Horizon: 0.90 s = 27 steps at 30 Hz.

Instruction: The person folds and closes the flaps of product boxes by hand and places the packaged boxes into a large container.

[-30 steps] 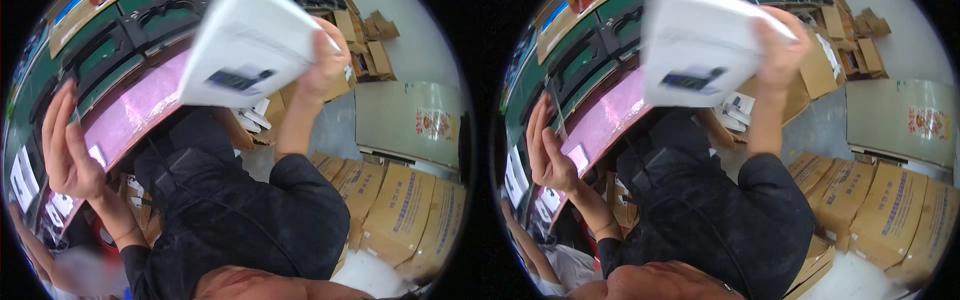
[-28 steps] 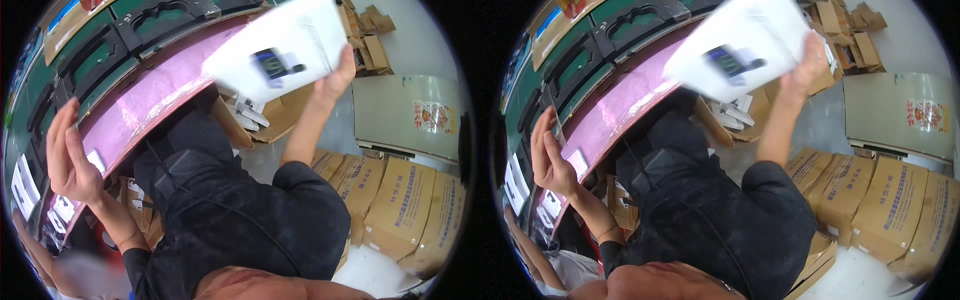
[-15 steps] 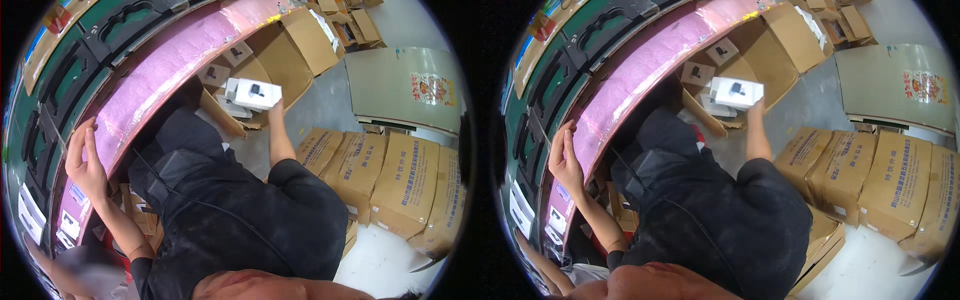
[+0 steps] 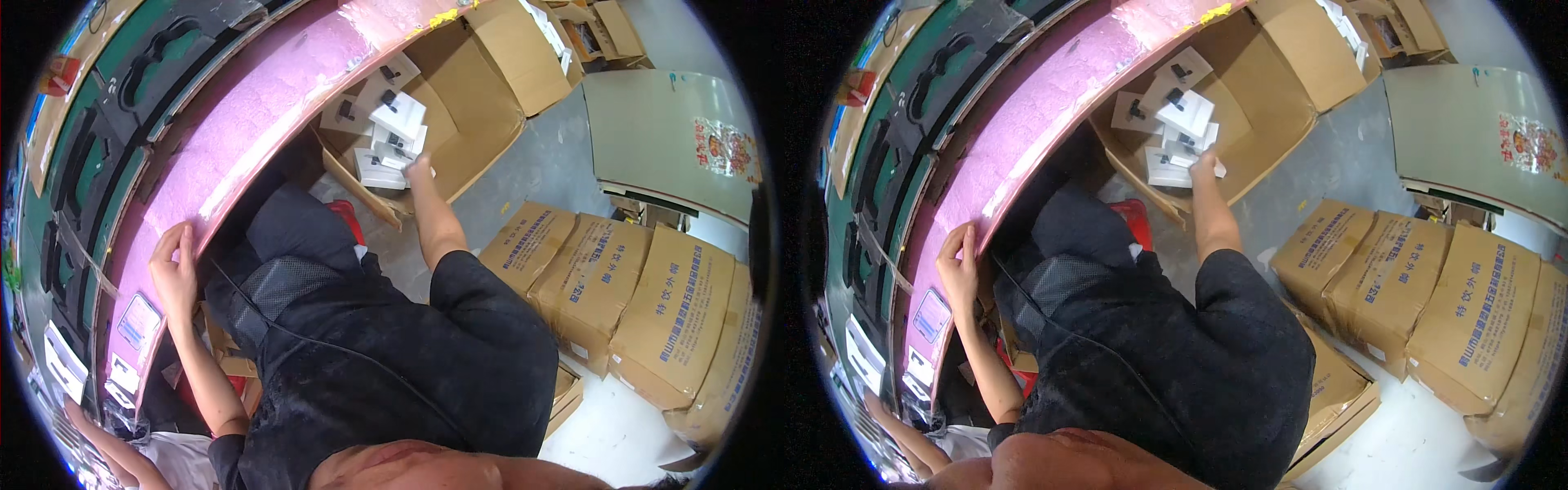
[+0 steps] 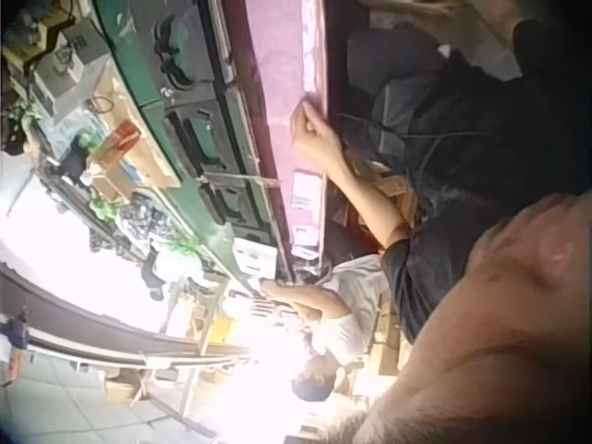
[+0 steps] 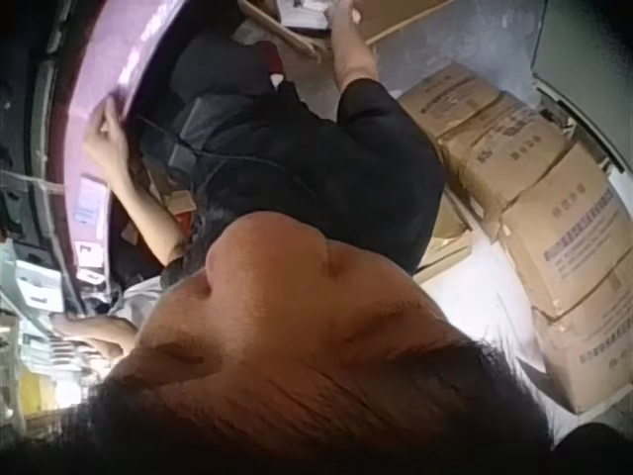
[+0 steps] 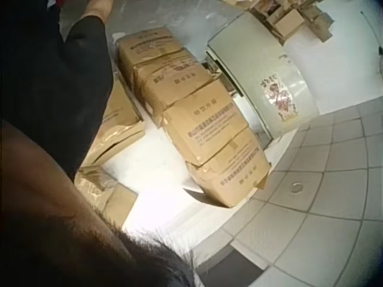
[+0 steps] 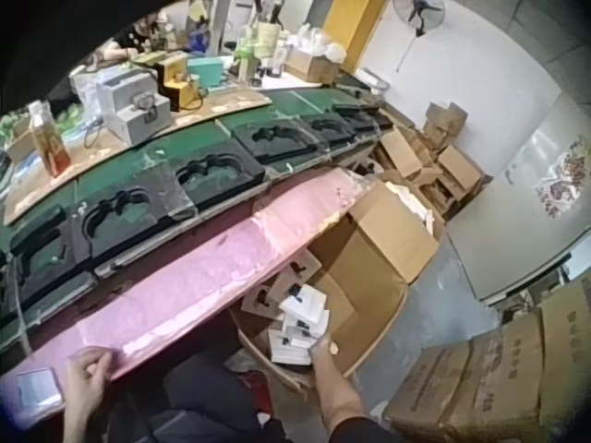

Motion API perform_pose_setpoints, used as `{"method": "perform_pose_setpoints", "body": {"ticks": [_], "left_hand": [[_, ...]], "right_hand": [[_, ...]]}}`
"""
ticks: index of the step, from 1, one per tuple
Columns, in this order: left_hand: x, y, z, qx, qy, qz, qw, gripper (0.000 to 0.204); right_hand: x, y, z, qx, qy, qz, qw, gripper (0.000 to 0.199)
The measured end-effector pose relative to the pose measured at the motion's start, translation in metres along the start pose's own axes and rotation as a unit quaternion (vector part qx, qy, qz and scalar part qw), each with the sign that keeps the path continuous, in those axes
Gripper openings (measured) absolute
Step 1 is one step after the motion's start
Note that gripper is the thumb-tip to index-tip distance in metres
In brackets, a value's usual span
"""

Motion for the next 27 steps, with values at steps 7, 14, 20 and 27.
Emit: {"method": "perform_pose_setpoints", "body": {"ticks": [7,14,20,27], "left_hand": [[0.009,0.001,0.005,-0.03,0.003,0.007,1.0,0.028],[0.006,0.01,-0.003,-0.036,-0.023,0.018,0.999,0.026],[0.014,-0.003,0.004,-0.002,-0.03,-0.004,1.0,0.023],[0.006,0.006,-0.001,-0.02,-0.05,0.017,0.998,0.021]], "right_hand": [[-0.028,-0.098,-0.021,0.101,-0.026,-0.017,0.994,0.062],[0.021,-0.111,-0.114,0.261,-0.04,-0.032,0.964,0.064],[0.004,-0.088,-0.087,0.207,0.029,0.153,0.966,0.068],[0.132,-0.046,-0.098,0.079,0.206,0.102,0.97,0.093]]}}
Point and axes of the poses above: each hand's wrist, its own z-axis towards the middle knuckle, its own x-axis out of the palm, y = z × x, the point moved 7 cm from there along z, towards the middle knuckle, and after that the axes turned 6 degrees about y, right-handed, at the moved point
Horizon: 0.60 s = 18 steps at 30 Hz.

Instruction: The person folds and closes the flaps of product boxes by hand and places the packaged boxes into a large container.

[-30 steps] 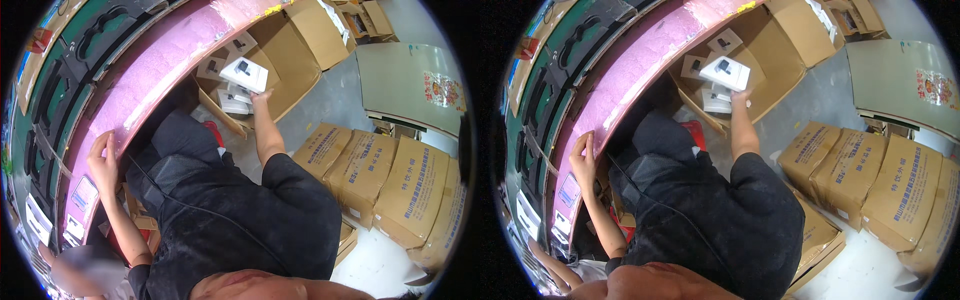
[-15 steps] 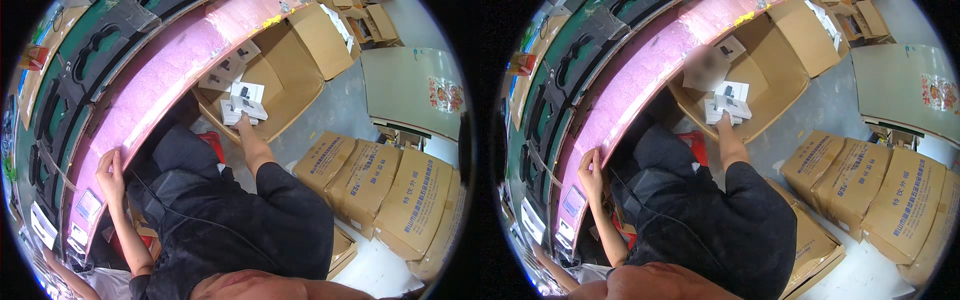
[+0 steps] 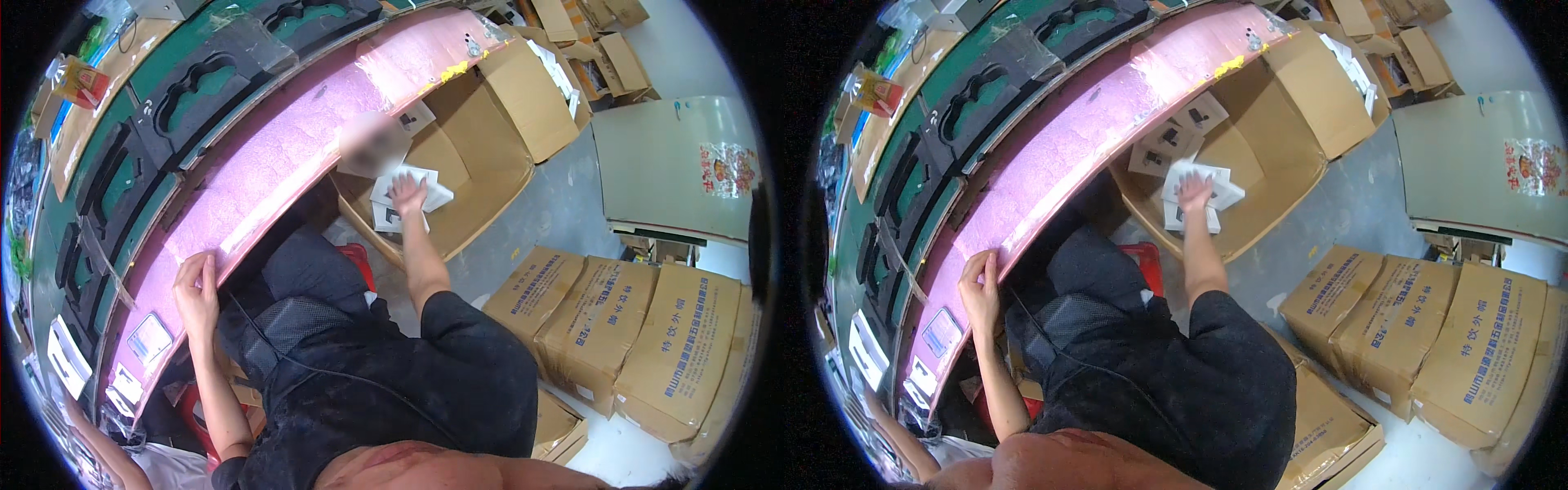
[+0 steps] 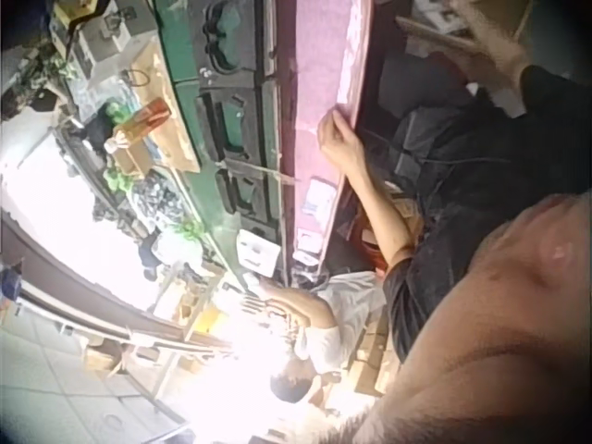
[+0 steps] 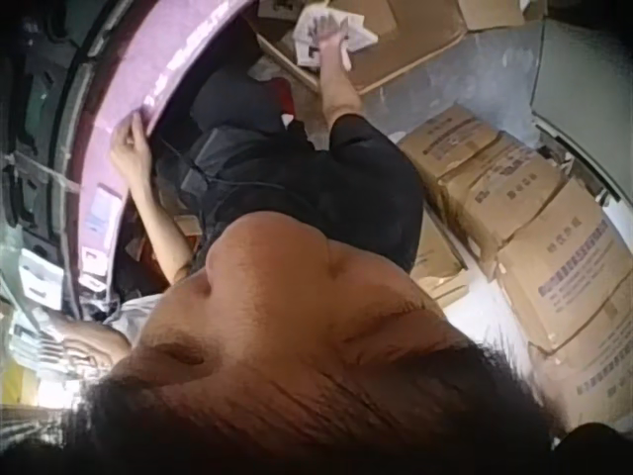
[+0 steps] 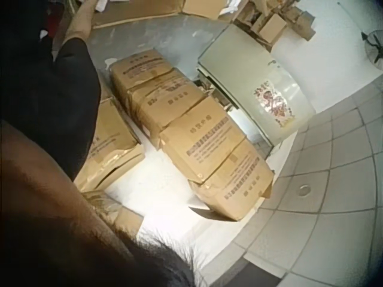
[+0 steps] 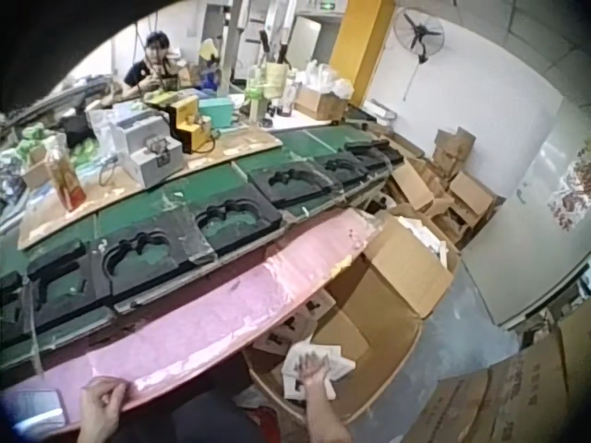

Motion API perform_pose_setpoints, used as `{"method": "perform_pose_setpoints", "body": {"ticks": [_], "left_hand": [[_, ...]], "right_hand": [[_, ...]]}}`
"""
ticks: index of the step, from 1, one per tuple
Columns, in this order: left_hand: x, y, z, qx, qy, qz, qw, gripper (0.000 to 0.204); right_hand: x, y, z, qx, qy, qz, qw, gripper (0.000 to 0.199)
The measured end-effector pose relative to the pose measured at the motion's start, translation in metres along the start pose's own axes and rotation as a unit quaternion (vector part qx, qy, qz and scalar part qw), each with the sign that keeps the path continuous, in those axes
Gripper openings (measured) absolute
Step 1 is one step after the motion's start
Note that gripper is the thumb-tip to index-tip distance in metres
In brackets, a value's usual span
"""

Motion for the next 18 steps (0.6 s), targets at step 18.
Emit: {"method": "perform_pose_setpoints", "body": {"ticks": [18], "left_hand": [[-0.017,-0.029,-0.003,0.151,0.116,0.003,0.982,0.024]], "right_hand": [[0.367,0.096,-0.319,-0.566,0.249,-0.294,0.729,0.03]]}}
Point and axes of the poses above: each hand's wrist, its own z-axis towards the middle knuckle, its own x-axis out of the palm, y = z × x, the point moved 7 cm from there along z, towards the middle knuckle, and after that the axes turned 6 degrees about y, right-handed, at the moved point
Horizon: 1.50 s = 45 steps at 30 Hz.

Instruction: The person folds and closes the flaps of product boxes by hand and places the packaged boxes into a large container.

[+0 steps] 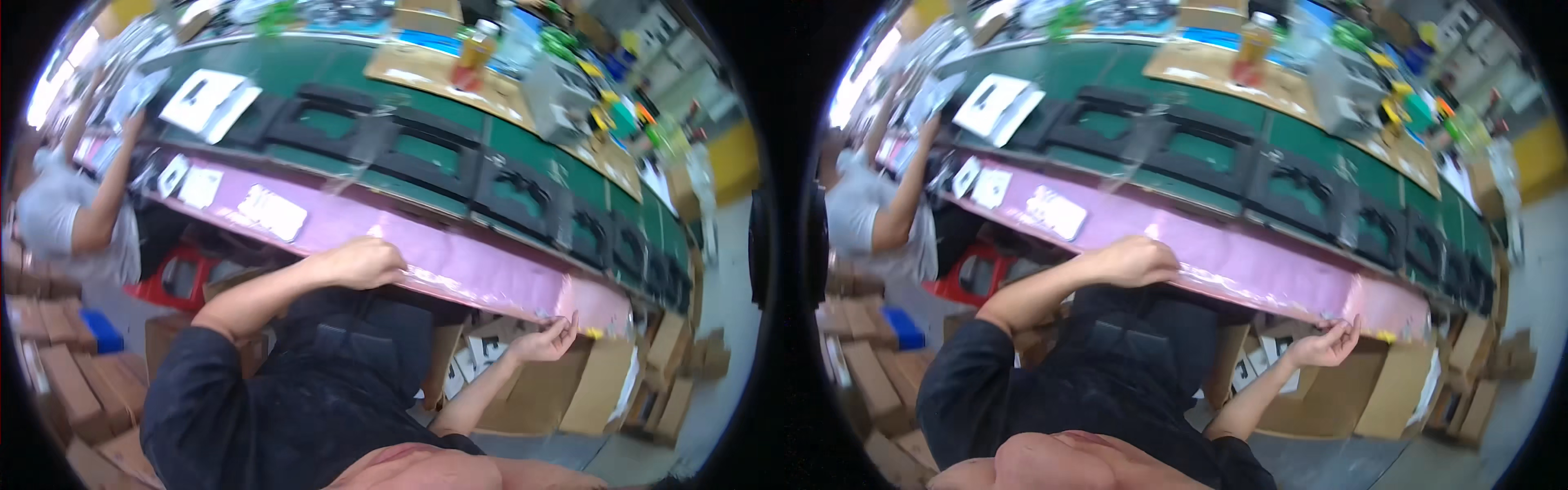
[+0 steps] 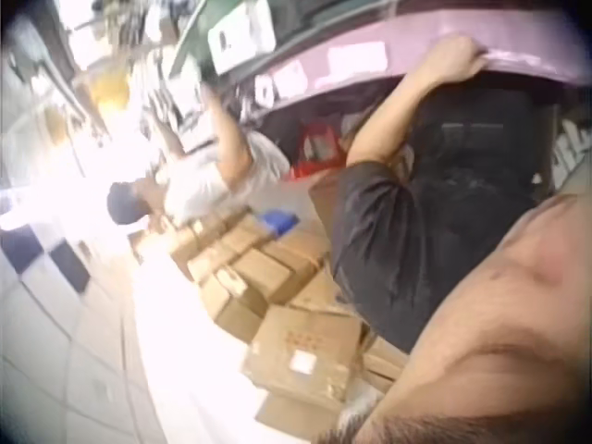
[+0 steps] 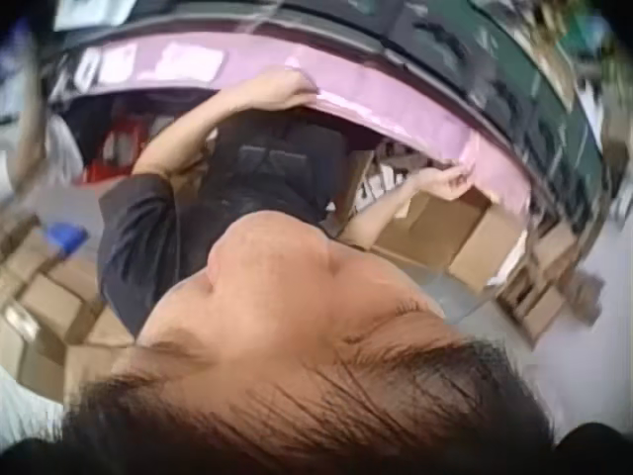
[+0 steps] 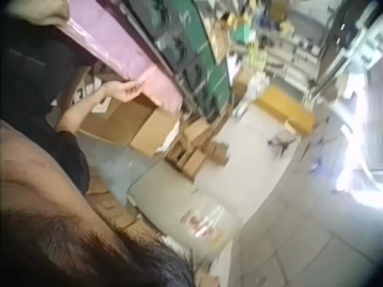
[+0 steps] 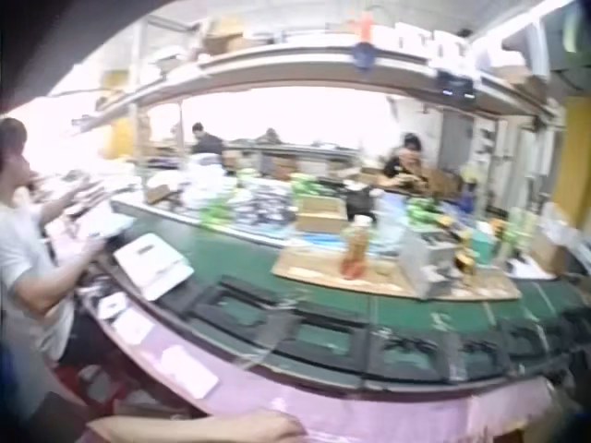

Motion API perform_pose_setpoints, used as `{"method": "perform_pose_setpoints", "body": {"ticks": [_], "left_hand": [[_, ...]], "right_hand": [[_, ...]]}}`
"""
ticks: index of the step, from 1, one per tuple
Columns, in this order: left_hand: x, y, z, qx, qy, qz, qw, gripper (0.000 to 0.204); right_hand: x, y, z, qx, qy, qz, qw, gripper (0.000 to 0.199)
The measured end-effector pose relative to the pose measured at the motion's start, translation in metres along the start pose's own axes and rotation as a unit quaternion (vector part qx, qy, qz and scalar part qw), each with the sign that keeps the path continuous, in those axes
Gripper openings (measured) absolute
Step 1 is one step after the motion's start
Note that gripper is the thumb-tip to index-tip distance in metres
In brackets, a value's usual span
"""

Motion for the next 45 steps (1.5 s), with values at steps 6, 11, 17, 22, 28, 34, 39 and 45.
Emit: {"method": "perform_pose_setpoints", "body": {"ticks": [6,11,17,22,28,34,39,45], "left_hand": [[-0.138,-0.012,-0.054,-0.027,-0.041,-0.004,0.999,0.023],[-0.281,0.119,-0.089,-0.224,-0.157,0.282,0.92,0.03],[-0.393,0.3,-0.152,-0.303,-0.01,0.557,0.773,0.043],[-0.363,0.316,-0.084,-0.44,0.165,0.388,0.792,0.046],[-0.378,0.317,-0.118,-0.38,0.114,0.491,0.775,0.024],[-0.42,0.264,-0.192,-0.235,-0.026,0.606,0.759,0.014],[-0.429,0.119,-0.19,-0.473,0.085,0.454,0.751,0.047],[-0.368,-0.028,-0.162,-0.271,-0.105,0.165,0.942,0.052]], "right_hand": [[0.141,0.001,-0.061,0.122,0.326,0.064,0.935,0.025],[0.164,-0.052,-0.104,0.207,0.422,0.067,0.88,0.022],[0.201,-0.058,-0.118,0.258,0.482,0.079,0.834,0.021],[0.164,-0.069,-0.104,0.247,0.438,0.034,0.864,0.022],[0.177,-0.062,-0.107,0.28,0.44,0.061,0.851,0.021],[0.187,-0.065,-0.115,0.262,0.459,0.072,0.846,0.021],[0.18,-0.046,-0.1,0.172,0.43,0.009,0.886,0.022],[0.233,0.088,-0.079,-0.004,0.418,0.08,0.905,0.033]]}}
Point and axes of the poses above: each hand's wrist, its own z-axis towards the middle knuckle, its own x-axis out of the palm, y = z × x, the point moved 7 cm from there along z, towards the middle knuckle, and after that the axes turned 6 degrees about y, right-handed, at the moved point
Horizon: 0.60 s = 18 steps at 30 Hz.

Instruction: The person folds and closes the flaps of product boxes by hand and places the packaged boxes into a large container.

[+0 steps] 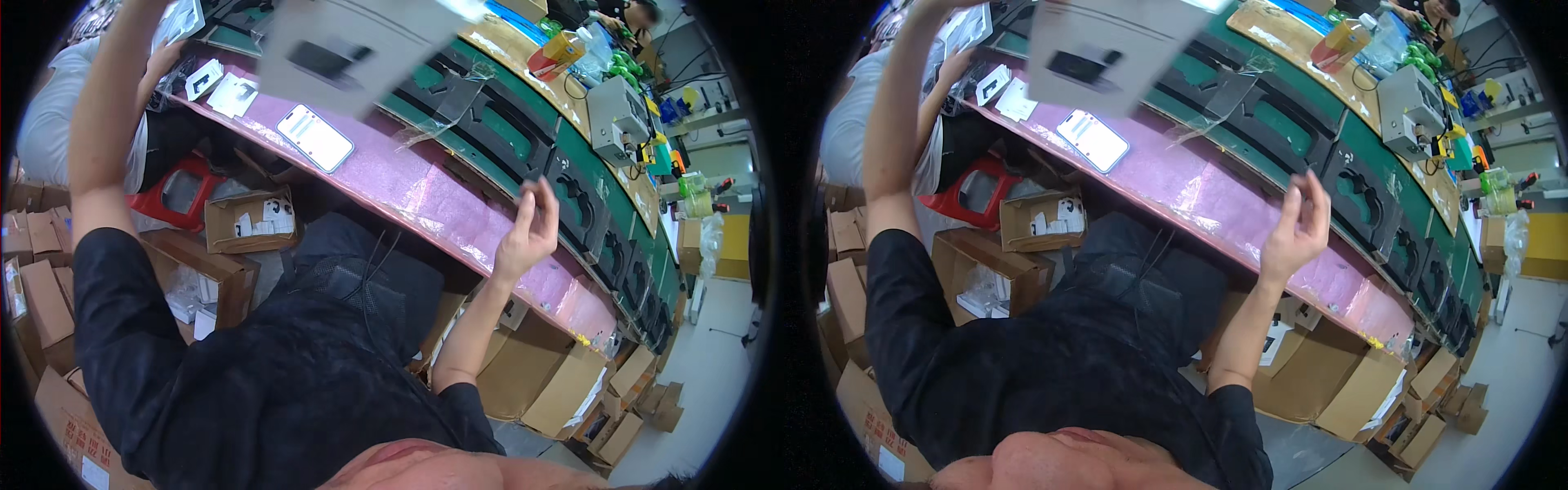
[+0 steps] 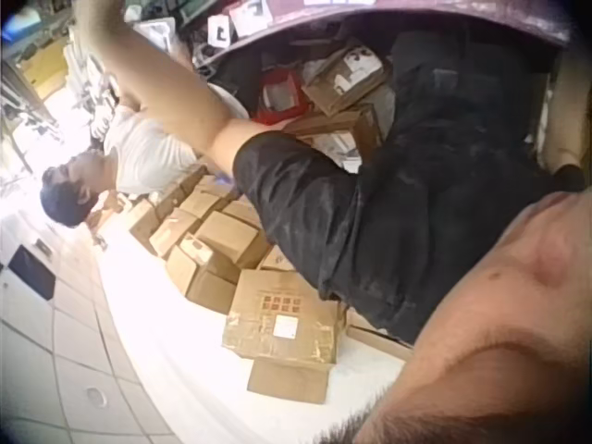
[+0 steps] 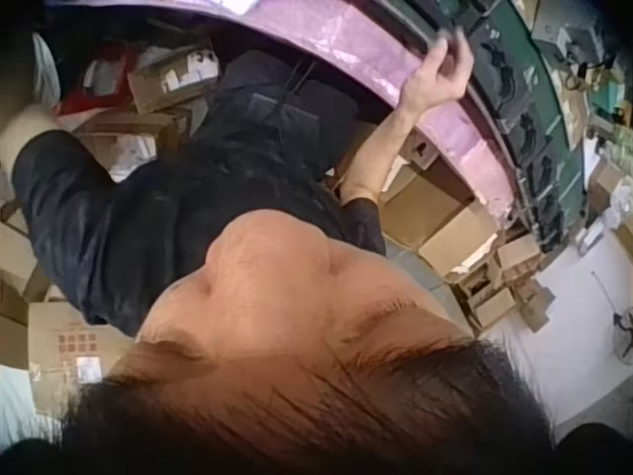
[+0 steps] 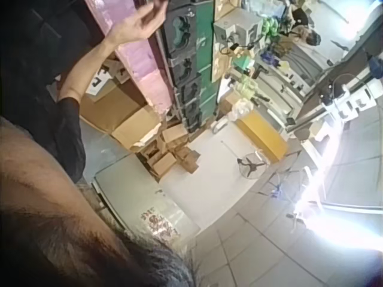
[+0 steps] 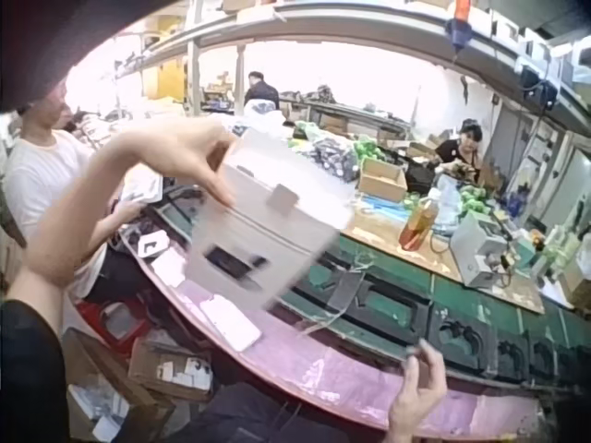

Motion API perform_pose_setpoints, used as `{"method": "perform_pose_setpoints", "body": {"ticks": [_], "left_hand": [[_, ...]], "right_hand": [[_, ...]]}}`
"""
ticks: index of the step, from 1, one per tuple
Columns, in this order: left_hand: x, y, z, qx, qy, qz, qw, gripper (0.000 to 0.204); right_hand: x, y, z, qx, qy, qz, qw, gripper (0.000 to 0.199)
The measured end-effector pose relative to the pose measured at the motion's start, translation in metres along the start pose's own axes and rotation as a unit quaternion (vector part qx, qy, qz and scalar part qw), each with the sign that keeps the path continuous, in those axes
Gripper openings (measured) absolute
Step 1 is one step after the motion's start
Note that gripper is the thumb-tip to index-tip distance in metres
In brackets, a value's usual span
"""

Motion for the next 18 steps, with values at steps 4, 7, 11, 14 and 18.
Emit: {"method": "perform_pose_setpoints", "body": {"ticks": [4,7,11,14,18], "left_hand": [[0.068,-0.049,0.006,0.179,-0.02,-0.283,0.942,0.058],[0.135,-0.081,0.02,0.302,-0.096,-0.326,0.89,0.048],[0.197,-0.075,0.03,0.238,-0.23,-0.364,0.87,0.054],[0.253,-0.066,0.04,0.217,-0.108,-0.683,0.689,0.059],[0.279,-0.068,0.061,0.156,-0.071,-0.778,0.604,0.057]], "right_hand": [[0.045,0.066,0.031,-0.086,0.051,0.15,0.984,0.047],[0.036,0.061,0.037,-0.034,0.052,0.328,0.943,0.06],[0.027,0.027,0.028,0.053,0.041,0.154,0.986,0.059],[0.048,-0.002,0.015,0.089,0.105,0.18,0.974,0.058],[0.044,-0.03,0.002,0.12,0.16,0.194,0.96,0.058]]}}
Point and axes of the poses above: each hand's wrist, its own z-axis towards the middle knuckle, its own x-axis out of the palm, y = z × x, the point moved 7 cm from there along z, towards the middle knuckle, and after that the axes turned 6 degrees about y, right-handed, at the moved point
